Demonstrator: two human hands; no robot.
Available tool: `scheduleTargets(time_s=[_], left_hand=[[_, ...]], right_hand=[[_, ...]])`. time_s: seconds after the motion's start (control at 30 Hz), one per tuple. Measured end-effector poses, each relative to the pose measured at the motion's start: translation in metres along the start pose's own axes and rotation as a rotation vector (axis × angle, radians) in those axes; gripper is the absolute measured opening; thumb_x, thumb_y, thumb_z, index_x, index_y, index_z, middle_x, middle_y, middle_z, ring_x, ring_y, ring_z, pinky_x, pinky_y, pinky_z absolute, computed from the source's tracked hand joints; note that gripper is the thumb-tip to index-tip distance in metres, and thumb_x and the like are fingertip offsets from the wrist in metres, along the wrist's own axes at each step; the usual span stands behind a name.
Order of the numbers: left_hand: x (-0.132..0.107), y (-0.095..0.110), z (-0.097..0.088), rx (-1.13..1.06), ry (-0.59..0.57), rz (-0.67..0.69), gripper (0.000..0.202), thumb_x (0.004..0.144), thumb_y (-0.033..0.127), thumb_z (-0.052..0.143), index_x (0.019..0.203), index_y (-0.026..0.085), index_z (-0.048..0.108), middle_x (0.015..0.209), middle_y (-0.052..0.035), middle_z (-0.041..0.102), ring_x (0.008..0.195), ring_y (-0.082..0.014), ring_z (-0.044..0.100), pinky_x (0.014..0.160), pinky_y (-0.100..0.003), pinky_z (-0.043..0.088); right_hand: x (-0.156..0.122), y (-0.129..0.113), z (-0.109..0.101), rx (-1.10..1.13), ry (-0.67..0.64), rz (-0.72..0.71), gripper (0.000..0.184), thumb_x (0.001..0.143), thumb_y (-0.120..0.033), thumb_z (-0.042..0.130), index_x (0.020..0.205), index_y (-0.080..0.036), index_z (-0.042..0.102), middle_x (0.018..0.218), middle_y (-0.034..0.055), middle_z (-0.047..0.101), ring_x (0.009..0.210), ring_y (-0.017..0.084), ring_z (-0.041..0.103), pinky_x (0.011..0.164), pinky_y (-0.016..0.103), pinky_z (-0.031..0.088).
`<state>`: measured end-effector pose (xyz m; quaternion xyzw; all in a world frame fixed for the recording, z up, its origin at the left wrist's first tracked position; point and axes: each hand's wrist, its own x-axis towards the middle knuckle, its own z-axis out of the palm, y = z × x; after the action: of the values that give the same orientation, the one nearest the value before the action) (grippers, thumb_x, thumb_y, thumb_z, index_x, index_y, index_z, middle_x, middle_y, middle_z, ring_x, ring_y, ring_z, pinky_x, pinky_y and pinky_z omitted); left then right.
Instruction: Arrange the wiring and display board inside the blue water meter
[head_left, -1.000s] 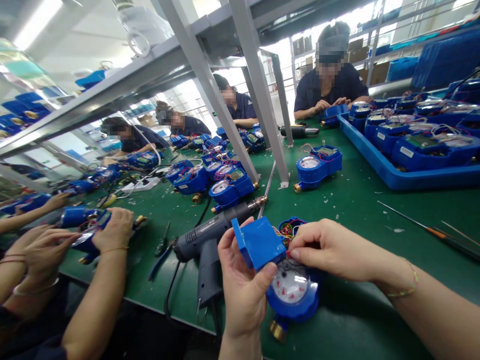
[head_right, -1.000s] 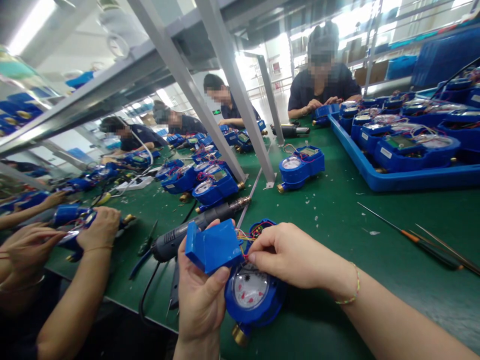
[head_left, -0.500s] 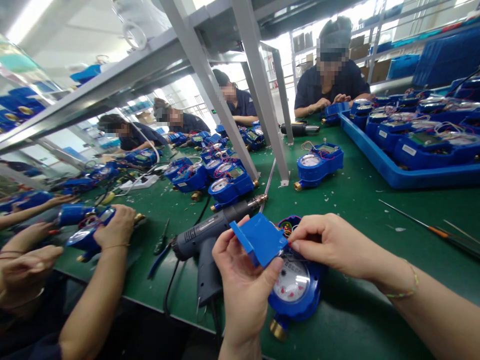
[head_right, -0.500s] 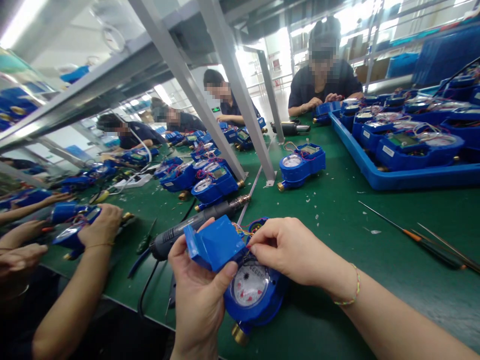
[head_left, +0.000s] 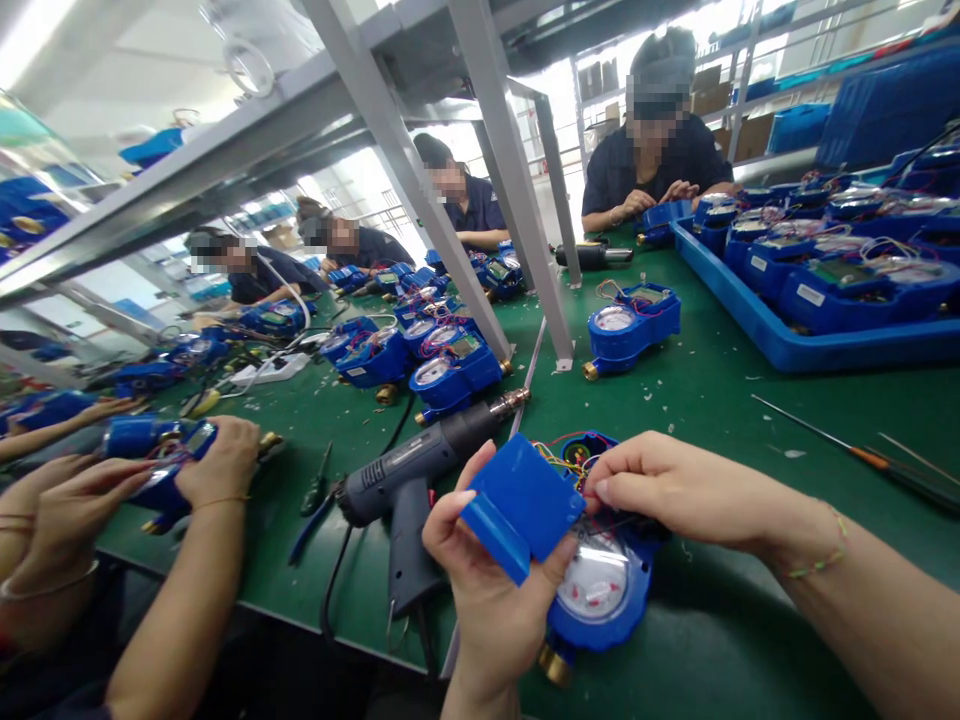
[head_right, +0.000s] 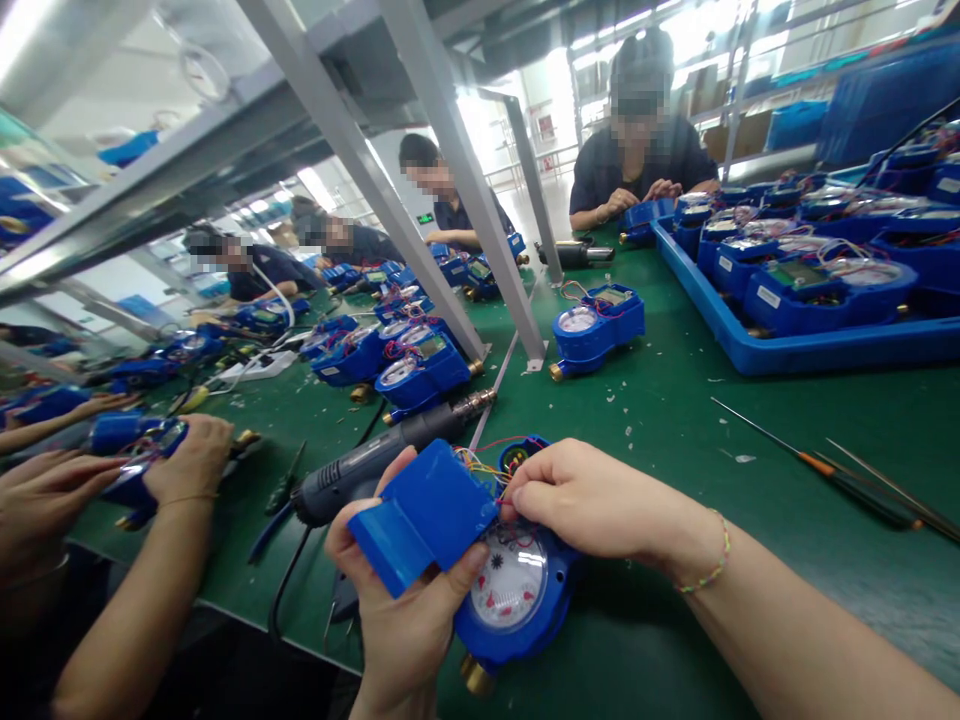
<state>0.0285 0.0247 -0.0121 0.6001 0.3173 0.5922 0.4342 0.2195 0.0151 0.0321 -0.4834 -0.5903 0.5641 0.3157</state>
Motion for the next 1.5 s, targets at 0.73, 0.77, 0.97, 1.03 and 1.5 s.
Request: scheduleTargets(time_s=[0.73,0.77,0.97,1.03,1.5], left_hand=[[0.0003,-0.0025,0.0038,0.105,-0.053,0.172,0.079,0.061,-0.003,0.074,0.116,0.035,0.032,0.142,-0.0042,0.036,0.119,-0.0207,0.052,0.088,-0.03,0.054],[0.0,-0.002,0.004,0.099,-0.054,0.168,0.079,0.061,-0.003,0.074,0.115,0.035,0.032,0.142,-0.0041,0.036,0.118,-0.0206,0.052,0.088,-0.03,0.054],[-0.0013,0.0004,0.0046,0.082,-0.06,0.151,0.078,0.061,-0.003,0.074,0.116,0.036,0.033,0.142,-0.0039,0.037,0.117,-0.0212,0.053,0.087,-0.029,0.055],[-0.0016,0.0003,0.0043,0.085,-0.055,0.151,0.078,0.061,-0.002,0.075,0.115,0.035,0.033,0.141,-0.0037,0.038,0.117,-0.0216,0.053,0.087,-0.03,0.055],[0.0007,-0.0011,0.0042,0.113,-0.082,0.165,0.078,0.062,-0.002,0.074,0.115,0.035,0.031,0.142,-0.0047,0.036,0.124,-0.022,0.047,0.091,-0.032,0.052]], right_hand=[[0.0027,0.0032,0.0041,0.409,0.003,0.075,0.018,0.065,-0.033,0.057,0.065,-0.015,0.059,0.068,0.0033,0.057,0.063,0.016,0.044,0.062,0.029,0.031],[0.0026,0.0033,0.0042,0.415,0.003,0.075,0.018,0.064,-0.033,0.058,0.065,-0.015,0.059,0.068,0.0033,0.057,0.063,0.016,0.044,0.062,0.029,0.031],[0.002,0.0041,0.0036,0.424,0.001,0.082,0.02,0.061,-0.035,0.06,0.063,-0.016,0.059,0.064,0.0023,0.055,0.061,0.015,0.042,0.06,0.029,0.029],[0.0024,0.0042,0.0031,0.42,-0.005,0.083,0.019,0.061,-0.035,0.061,0.063,-0.016,0.06,0.064,0.002,0.055,0.06,0.015,0.041,0.059,0.029,0.028],[0.0034,0.0019,0.0046,0.467,0.017,0.045,0.013,0.063,-0.027,0.056,0.058,-0.015,0.058,0.062,0.0007,0.055,0.062,0.014,0.045,0.063,0.028,0.033]])
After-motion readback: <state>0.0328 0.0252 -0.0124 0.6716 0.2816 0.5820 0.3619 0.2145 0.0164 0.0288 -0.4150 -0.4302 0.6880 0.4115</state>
